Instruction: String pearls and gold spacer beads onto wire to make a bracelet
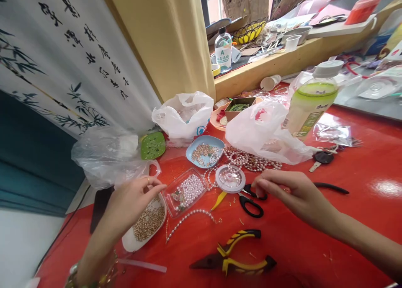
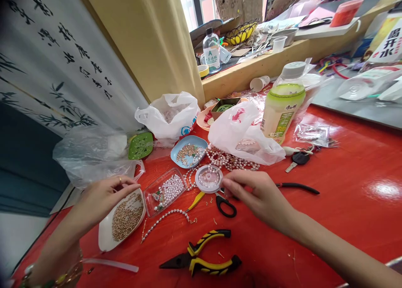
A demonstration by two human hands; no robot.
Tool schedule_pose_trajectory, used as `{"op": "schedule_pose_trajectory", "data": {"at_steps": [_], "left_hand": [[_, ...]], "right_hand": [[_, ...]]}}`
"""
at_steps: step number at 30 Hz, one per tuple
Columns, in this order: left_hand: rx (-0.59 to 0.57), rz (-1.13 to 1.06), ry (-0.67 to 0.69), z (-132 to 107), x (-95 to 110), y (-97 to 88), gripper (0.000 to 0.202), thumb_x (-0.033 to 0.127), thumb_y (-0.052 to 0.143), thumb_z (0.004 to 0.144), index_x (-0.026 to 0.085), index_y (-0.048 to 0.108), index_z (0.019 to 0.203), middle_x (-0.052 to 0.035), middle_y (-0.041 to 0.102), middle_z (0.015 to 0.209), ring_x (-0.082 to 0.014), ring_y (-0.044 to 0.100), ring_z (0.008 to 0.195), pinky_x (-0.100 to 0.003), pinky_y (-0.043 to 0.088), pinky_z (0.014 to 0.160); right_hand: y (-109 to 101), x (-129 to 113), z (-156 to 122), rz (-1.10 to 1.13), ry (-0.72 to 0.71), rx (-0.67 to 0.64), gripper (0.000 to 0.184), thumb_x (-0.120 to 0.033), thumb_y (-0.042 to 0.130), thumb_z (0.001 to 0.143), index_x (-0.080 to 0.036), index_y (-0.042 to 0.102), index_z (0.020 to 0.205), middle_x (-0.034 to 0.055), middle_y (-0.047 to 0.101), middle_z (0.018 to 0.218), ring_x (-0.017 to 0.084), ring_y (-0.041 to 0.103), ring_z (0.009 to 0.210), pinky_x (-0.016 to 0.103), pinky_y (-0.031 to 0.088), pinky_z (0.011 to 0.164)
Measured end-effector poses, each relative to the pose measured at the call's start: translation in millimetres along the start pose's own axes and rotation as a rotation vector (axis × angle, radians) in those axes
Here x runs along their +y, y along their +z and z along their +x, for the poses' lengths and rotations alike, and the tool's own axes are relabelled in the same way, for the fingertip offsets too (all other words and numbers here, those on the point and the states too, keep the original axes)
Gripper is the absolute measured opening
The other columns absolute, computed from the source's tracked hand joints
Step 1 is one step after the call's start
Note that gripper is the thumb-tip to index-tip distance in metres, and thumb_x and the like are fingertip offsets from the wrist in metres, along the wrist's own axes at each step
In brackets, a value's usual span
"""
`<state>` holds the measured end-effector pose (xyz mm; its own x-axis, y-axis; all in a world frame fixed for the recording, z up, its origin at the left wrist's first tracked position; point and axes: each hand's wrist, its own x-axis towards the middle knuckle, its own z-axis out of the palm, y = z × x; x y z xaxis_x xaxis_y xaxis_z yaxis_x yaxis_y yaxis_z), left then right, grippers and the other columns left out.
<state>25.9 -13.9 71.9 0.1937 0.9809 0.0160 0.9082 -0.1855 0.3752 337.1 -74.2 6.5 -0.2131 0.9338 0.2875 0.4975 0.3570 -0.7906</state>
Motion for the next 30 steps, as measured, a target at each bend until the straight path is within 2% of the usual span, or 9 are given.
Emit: {"op": "schedule_pose_trajectory", "data": {"at_steps": [5, 8, 13, 16, 18, 20, 23, 27, 30], "left_hand": [[-0.027, -0.072, 0.270, 13, 38, 36.1, 0.020, 0.030, 0.046, 0.083, 0.021, 0.064, 0.081, -0.0012, 0.068, 0.083, -0.0161, 0.059, 0.073, -0.028, 0.044, 0.067], [-0.088, -0.009, 0.443, 27, 60, 64.5, 0.015, 0.024, 0.050, 0.082, 0.018, 0.063, 0.085, -0.0033, 0.067, 0.085, -0.0170, 0.059, 0.078, -0.029, 0.045, 0.071], [-0.113, 0.268, 0.477, 43, 84, 96.4, 0.020, 0.030, 0.050, 0.082, 0.016, 0.061, 0.091, -0.0085, 0.064, 0.091, -0.0245, 0.054, 0.089, -0.036, 0.047, 0.069], [-0.101, 0.221, 0.523, 45, 88, 101.3, 0.022, 0.034, 0.051, 0.082, 0.016, 0.061, 0.090, -0.0081, 0.062, 0.097, -0.0247, 0.050, 0.095, -0.036, 0.047, 0.073], [-0.149, 0.103, 0.643, 45, 89, 101.7, 0.024, 0.037, 0.055, 0.079, 0.018, 0.060, 0.093, -0.0059, 0.061, 0.102, -0.0225, 0.048, 0.098, -0.036, 0.045, 0.080], [-0.234, 0.008, 0.773, 46, 88, 101.9, 0.030, 0.038, 0.060, 0.075, 0.020, 0.059, 0.099, -0.0050, 0.058, 0.110, -0.0208, 0.046, 0.102, -0.036, 0.041, 0.087], [-0.315, 0.021, 0.847, 50, 86, 104.2, 0.044, 0.036, 0.063, 0.072, 0.022, 0.053, 0.112, -0.0072, 0.051, 0.122, -0.0217, 0.042, 0.107, -0.039, 0.037, 0.092], [-0.363, 0.131, 0.886, 55, 85, 109.8, 0.050, 0.038, 0.059, 0.076, 0.023, 0.047, 0.122, -0.0075, 0.041, 0.134, -0.0232, 0.039, 0.108, -0.039, 0.036, 0.093], [-0.367, 0.178, 0.910, 55, 87, 112.3, 0.050, 0.042, 0.052, 0.079, 0.025, 0.044, 0.125, -0.0061, 0.038, 0.136, -0.0232, 0.039, 0.105, -0.039, 0.035, 0.093]], "right_hand": [[2, -16, -21, -0.132, -0.232, -0.225, 0.020, -0.023, 0.042, 0.087, -0.021, 0.062, 0.084, 0.0056, 0.063, 0.074, 0.015, 0.058, 0.064, 0.025, 0.043, 0.056], [1, -19, -25, -0.157, -0.233, -0.305, 0.023, -0.027, 0.040, 0.088, -0.021, 0.062, 0.088, 0.0062, 0.064, 0.076, 0.016, 0.060, 0.066, 0.026, 0.044, 0.058], [4, -8, -28, -0.042, 0.098, -0.222, 0.027, -0.031, 0.039, 0.088, -0.021, 0.062, 0.079, 0.0033, 0.066, 0.069, 0.015, 0.060, 0.061, 0.026, 0.044, 0.058], [10, 0, -31, 0.146, 0.367, -0.174, 0.018, -0.034, 0.048, 0.081, -0.019, 0.058, 0.076, 0.0007, 0.062, 0.061, 0.014, 0.059, 0.056, 0.024, 0.044, 0.054], [13, 4, -31, 0.352, 0.525, -0.132, 0.021, -0.037, 0.052, 0.077, -0.018, 0.054, 0.085, -0.0017, 0.058, 0.054, 0.014, 0.058, 0.052, 0.024, 0.044, 0.050], [15, 7, -29, 0.513, 0.685, -0.077, 0.038, -0.040, 0.056, 0.073, -0.016, 0.048, 0.101, -0.0037, 0.057, 0.050, 0.014, 0.058, 0.047, 0.023, 0.044, 0.045], [13, 10, -25, 0.581, 0.893, -0.086, 0.053, -0.038, 0.059, 0.071, -0.011, 0.042, 0.114, -0.0040, 0.058, 0.046, 0.013, 0.057, 0.041, 0.021, 0.043, 0.040], [9, 10, -20, 0.555, 0.931, -0.214, 0.026, -0.032, 0.059, 0.070, -0.012, 0.058, 0.088, -0.0041, 0.056, 0.042, 0.009, 0.053, 0.037, 0.018, 0.040, 0.039], [10, 8, -17, 0.498, 0.915, -0.234, 0.014, -0.026, 0.060, 0.067, -0.014, 0.061, 0.074, -0.0053, 0.053, 0.041, 0.008, 0.050, 0.037, 0.017, 0.038, 0.039]]}}
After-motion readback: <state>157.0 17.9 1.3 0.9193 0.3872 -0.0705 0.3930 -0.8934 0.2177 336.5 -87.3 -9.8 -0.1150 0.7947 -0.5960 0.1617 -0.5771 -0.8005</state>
